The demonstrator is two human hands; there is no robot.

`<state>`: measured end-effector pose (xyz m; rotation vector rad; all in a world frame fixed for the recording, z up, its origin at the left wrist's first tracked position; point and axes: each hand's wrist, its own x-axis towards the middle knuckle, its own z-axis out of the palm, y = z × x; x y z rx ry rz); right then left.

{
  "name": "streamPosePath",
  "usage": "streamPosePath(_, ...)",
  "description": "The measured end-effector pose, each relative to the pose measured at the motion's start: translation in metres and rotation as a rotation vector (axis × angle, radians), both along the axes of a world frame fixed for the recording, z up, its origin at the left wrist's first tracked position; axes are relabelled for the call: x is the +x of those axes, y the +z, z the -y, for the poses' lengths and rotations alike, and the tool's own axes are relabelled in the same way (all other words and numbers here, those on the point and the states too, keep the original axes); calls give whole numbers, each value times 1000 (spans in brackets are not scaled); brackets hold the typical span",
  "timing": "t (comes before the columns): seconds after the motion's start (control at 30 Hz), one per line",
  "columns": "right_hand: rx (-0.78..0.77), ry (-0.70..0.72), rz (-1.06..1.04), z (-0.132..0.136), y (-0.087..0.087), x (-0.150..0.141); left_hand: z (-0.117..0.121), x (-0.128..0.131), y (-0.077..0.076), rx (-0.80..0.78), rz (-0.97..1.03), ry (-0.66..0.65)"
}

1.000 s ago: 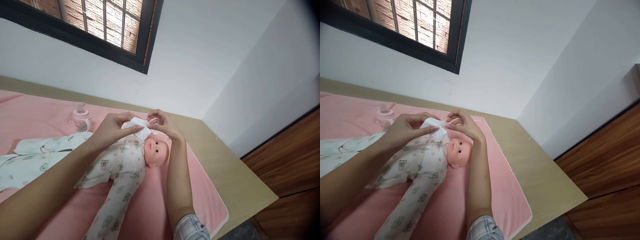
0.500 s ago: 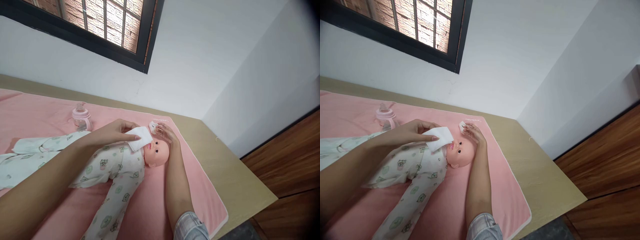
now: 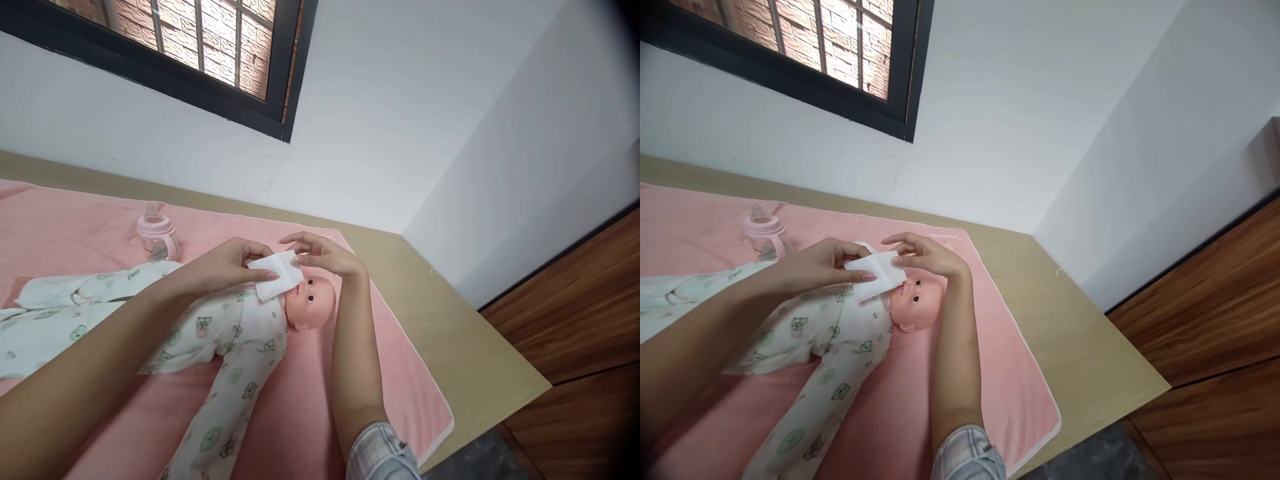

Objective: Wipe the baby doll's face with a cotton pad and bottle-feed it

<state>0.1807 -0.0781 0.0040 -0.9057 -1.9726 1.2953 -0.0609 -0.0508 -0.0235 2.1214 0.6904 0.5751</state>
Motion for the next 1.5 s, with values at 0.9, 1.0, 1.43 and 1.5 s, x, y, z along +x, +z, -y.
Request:
streamPosePath(0.9, 62, -84, -91, 13, 10, -22, 25, 14, 2, 178, 449, 96)
streamPosePath(1.0, 79, -100, -77, 9, 7, -18, 24, 13, 3, 121, 478, 90)
streamPosePath(1.43, -133, -420, -434, -53, -79, 47, 13, 21, -15, 202, -75, 26)
streamPosePath(1.5, -153, -439, -539, -61, -97, 46, 13, 24, -19, 255, -84, 39)
